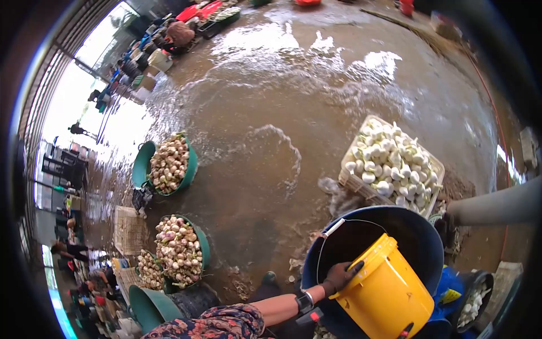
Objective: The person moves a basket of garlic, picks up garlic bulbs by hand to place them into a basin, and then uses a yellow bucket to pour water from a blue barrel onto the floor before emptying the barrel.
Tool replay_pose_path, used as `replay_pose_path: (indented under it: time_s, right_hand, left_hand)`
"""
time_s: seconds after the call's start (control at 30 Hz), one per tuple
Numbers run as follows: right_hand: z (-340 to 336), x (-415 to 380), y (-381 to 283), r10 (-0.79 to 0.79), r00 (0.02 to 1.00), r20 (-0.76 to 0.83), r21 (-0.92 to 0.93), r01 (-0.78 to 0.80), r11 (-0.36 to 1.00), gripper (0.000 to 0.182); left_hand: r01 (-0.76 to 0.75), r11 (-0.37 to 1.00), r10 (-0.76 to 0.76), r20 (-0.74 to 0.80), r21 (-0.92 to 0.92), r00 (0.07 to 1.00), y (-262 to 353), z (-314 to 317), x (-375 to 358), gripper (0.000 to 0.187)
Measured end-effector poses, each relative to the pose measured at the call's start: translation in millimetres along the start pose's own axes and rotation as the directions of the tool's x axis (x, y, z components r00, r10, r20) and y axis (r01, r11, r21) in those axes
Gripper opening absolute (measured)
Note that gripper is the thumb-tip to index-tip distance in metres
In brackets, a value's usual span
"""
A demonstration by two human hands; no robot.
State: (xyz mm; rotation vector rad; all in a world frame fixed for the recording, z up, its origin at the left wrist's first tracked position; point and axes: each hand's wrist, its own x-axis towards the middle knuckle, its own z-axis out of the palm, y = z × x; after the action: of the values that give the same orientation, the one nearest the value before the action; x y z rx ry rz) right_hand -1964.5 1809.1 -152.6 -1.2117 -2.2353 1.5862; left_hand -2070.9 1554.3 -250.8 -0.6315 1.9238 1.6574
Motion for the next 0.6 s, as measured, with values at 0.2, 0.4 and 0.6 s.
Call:
replay_pose_path:
  time_s: [0.2, 0.4, 0.6]
  right_hand:
    - [41, 104, 156, 0.219, 0.961, -0.169, 0.045, -0.214, 0.976, 0.037]
    - [73, 139, 188, 0.220, 0.943, -0.248, -0.038, -0.236, 0.971, 0.052]
    - [98, 168, 211, 0.220, 0.913, -0.343, -0.153, -0.285, 0.946, 0.065]
  left_hand:
    - [-0.033, 0.989, 0.033, -0.008, -0.143, 0.999, -130, 70, 117, 0.047]
    - [0.020, 0.991, -0.028, -0.055, -0.132, 0.998, -151, 95, 166, 0.044]
    - [0.020, 1.000, -0.019, -0.113, 0.007, 0.993, -165, 100, 184, 0.045]
